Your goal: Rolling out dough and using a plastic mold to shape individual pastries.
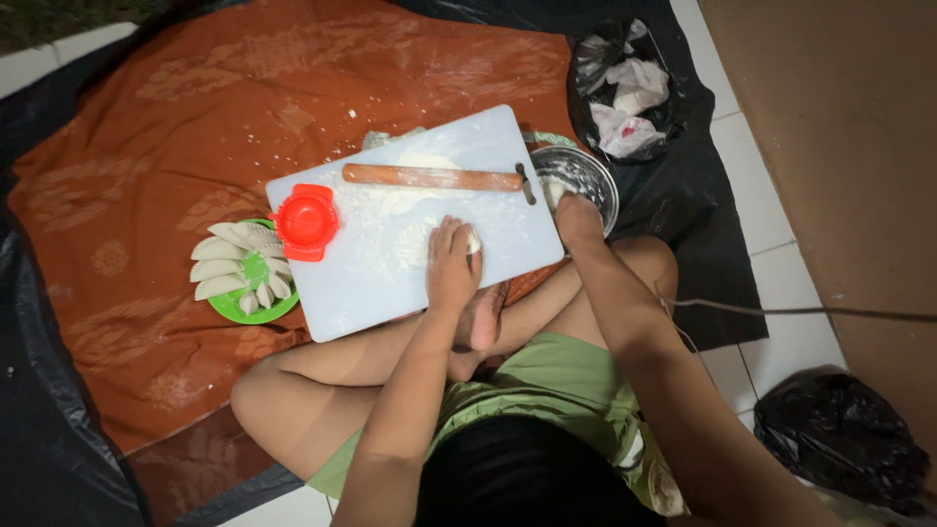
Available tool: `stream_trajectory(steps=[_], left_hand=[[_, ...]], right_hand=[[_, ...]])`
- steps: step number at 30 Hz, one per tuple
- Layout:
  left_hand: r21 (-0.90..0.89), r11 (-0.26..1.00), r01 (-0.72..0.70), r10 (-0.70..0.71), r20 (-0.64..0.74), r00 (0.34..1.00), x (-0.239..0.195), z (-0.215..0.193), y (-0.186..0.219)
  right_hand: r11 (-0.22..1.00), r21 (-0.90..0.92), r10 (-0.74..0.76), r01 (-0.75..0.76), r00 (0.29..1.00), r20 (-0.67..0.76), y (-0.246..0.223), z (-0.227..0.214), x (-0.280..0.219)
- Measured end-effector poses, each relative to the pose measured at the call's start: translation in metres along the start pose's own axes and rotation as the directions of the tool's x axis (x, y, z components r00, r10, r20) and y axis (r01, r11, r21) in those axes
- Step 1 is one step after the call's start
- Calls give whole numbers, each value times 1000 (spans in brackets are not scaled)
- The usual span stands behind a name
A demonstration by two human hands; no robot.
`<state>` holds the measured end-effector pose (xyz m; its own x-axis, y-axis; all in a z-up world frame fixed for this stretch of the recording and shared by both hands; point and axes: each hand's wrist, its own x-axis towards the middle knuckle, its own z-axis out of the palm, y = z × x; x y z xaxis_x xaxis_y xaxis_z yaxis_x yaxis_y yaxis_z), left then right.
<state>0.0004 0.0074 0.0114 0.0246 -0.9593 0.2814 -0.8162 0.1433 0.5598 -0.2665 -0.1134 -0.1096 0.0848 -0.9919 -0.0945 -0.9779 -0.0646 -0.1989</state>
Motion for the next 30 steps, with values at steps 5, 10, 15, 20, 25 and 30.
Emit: stream_trajectory(steps=[5, 10, 15, 20, 25, 30], left_hand=[[10, 1000, -11, 12, -37, 999, -2, 5, -4], [-46, 998, 47, -50, -66, 997, -7, 16, -14], [-375, 921, 106, -231, -305, 924, -3, 12, -20], [-795, 508, 332, -588, -38, 808, 1, 4, -36], [-961, 154, 228, -610, 89, 788, 10, -1, -48], [-971, 10, 241, -618, 183, 765, 9, 0, -53]], right_hand=[[973, 167, 144, -158, 985, 93, -7, -31, -5], [744, 520, 390, -419, 905, 171, 38, 17, 19], [190, 787, 405, -586, 777, 482, 16, -9, 10], [49, 746, 354, -664, 710, 609, 15, -18, 12], [-42, 695, 284, -718, 658, 697, 16, -25, 17], [-163, 653, 181, -740, 628, 757, 17, -32, 12]])
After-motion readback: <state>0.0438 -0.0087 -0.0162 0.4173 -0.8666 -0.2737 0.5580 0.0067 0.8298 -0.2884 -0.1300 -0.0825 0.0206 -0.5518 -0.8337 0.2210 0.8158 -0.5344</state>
